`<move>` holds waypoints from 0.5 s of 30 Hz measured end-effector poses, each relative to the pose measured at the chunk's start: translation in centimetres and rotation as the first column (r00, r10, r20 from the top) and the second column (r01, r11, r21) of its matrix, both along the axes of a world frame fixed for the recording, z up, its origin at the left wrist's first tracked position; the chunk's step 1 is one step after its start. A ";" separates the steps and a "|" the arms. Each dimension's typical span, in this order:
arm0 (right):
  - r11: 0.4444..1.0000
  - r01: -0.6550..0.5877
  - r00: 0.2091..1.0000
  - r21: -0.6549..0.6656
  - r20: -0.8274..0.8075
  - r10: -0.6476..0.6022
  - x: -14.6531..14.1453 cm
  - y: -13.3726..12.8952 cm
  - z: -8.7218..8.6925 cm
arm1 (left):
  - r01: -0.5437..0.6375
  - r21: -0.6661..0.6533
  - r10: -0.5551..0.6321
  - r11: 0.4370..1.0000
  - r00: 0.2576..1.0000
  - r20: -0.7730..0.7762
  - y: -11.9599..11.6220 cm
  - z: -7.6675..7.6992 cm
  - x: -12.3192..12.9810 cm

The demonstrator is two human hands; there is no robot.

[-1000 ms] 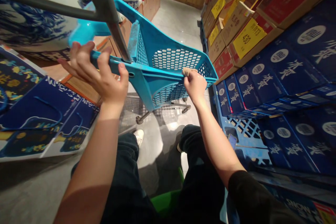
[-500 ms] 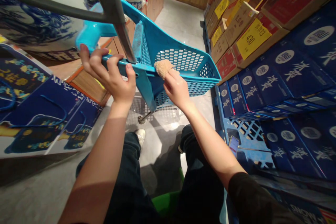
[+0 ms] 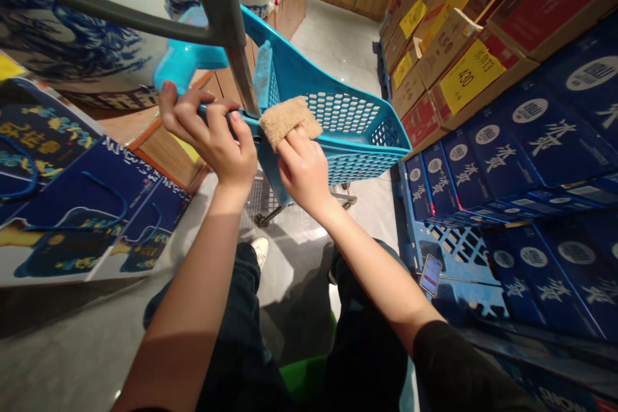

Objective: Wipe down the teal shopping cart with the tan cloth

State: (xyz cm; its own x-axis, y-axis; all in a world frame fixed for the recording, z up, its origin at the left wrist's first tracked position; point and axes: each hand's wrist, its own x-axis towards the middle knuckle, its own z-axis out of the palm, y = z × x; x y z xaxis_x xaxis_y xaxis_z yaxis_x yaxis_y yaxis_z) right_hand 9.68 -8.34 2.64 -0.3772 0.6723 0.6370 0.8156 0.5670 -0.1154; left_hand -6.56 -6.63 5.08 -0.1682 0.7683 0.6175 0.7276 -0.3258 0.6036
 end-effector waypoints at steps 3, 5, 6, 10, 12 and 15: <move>0.999 0.035 0.998 0.026 -0.056 -0.033 2.2 1.4 -1.0 | -0.056 0.033 0.056 0.998 0.998 0.005 -0.1 -0.1 -0.7; 0.996 0.080 0.992 0.043 -0.098 -0.076 3.6 2.4 -1.8 | -0.084 0.043 0.084 0.996 0.996 0.003 -0.1 -0.1 -0.8; 0.994 0.101 0.989 0.052 -0.117 -0.094 3.9 2.6 -2.2 | -0.081 0.035 0.081 0.996 0.997 0.004 -0.1 -0.1 -0.7; 0.996 0.057 0.991 0.073 -0.123 -0.048 3.1 1.9 -2.6 | -0.049 -0.008 0.049 0.999 0.999 0.017 -0.2 0.2 0.0; 0.997 -0.038 0.996 0.067 -0.073 0.043 2.2 1.2 -2.4 | -0.118 0.019 0.117 0.993 0.993 0.022 -0.3 0.4 0.0; 0.989 -0.134 0.990 0.061 -0.031 0.136 1.9 1.0 -2.4 | -0.143 0.039 0.142 0.989 0.990 0.024 -0.2 0.5 -0.4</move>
State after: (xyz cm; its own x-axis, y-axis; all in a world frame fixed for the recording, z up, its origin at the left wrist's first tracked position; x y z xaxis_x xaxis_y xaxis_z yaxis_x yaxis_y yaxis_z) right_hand 11.57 -7.30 0.25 -0.4391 0.5775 0.6883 0.7270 0.6785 -0.1055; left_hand -6.99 -6.83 5.57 -0.2871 0.7104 0.6426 0.7558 -0.2441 0.6075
